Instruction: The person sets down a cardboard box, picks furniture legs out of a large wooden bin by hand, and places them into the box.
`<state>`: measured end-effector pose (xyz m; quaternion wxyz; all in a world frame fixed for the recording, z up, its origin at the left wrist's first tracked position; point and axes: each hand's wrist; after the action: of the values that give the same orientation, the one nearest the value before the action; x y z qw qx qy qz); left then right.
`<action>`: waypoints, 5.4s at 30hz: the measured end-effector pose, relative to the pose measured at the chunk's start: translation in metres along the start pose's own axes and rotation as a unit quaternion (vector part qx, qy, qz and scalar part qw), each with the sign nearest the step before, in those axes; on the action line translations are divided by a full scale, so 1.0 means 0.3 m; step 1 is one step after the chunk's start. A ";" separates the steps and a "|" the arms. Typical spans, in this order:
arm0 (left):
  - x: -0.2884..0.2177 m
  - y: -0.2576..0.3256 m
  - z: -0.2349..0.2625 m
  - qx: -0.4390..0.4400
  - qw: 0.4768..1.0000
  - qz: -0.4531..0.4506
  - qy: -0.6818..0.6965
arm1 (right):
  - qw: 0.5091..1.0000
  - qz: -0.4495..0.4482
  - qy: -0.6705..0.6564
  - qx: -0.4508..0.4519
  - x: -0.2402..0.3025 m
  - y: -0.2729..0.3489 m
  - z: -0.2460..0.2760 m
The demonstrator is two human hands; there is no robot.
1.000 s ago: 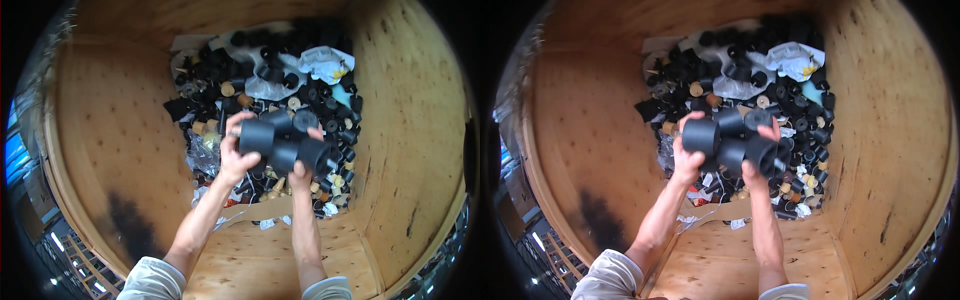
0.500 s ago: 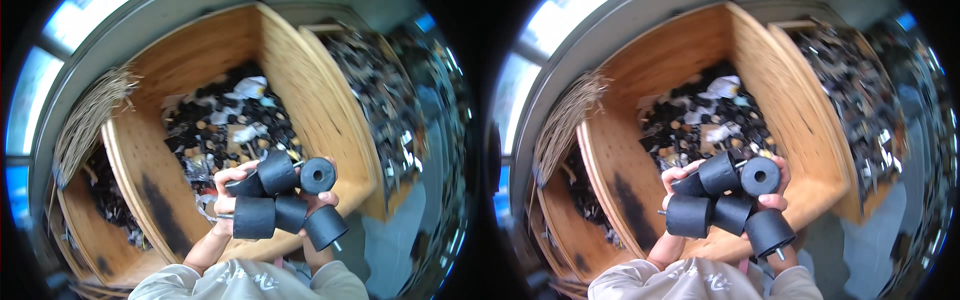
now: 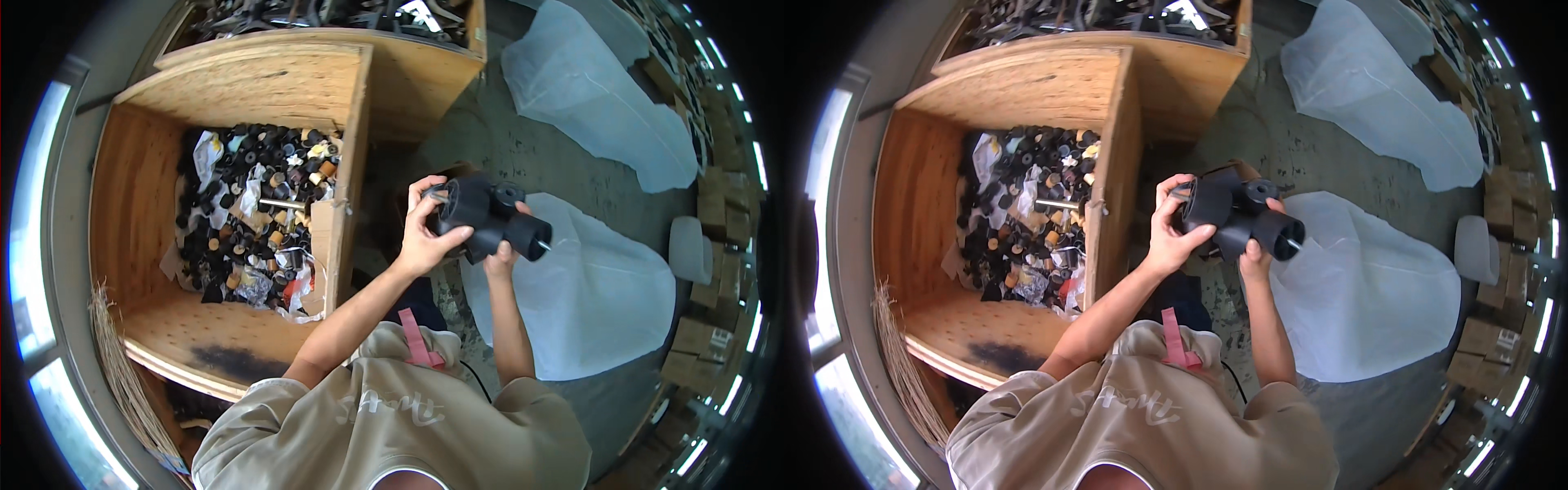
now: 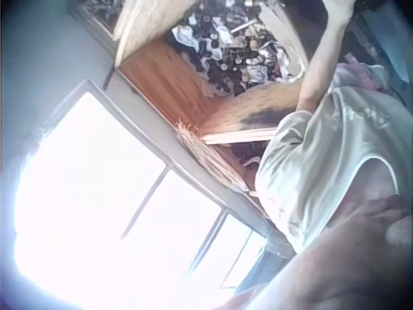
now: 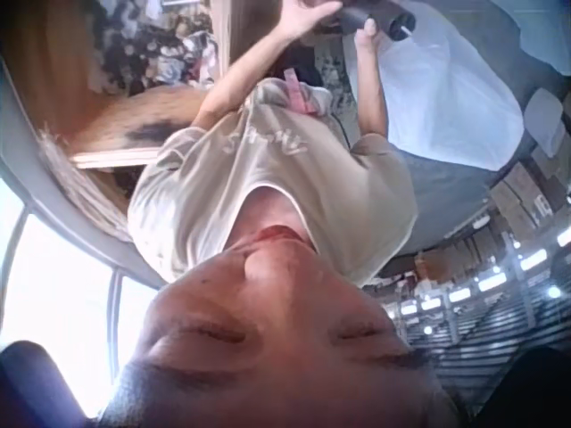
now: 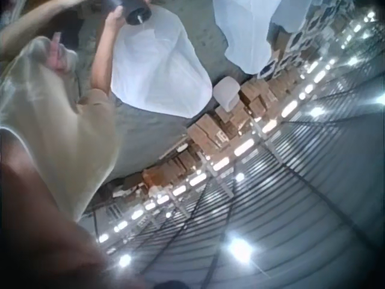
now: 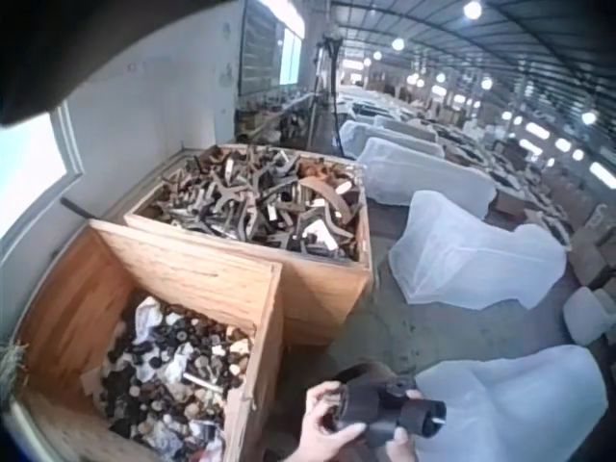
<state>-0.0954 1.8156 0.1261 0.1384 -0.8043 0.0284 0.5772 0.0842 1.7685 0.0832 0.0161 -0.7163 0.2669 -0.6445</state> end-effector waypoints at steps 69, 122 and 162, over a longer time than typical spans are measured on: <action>-0.090 0.645 0.865 -0.416 0.859 0.243 -0.171 | 0.748 0.115 0.170 0.631 0.041 -0.280 -0.941; 1.198 -0.568 2.615 -0.433 0.611 0.554 -0.364 | 0.554 -0.040 0.491 0.671 -2.353 -0.139 -2.142; 0.954 -0.067 2.533 -0.489 0.739 0.348 -0.305 | 0.650 -0.156 0.295 0.682 -2.314 -0.269 -2.005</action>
<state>-0.6960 2.0618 -0.3625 -0.4834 -0.4761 -0.0240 0.7342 -0.4658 2.3107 -0.4208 0.3196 -0.3064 -0.3732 -0.8153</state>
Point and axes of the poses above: each hand's wrist, its own y-axis away from the middle knuckle, its own z-axis out of the back of the hand, x = y × z, and after that the axes turned 3 degrees about x, right-handed
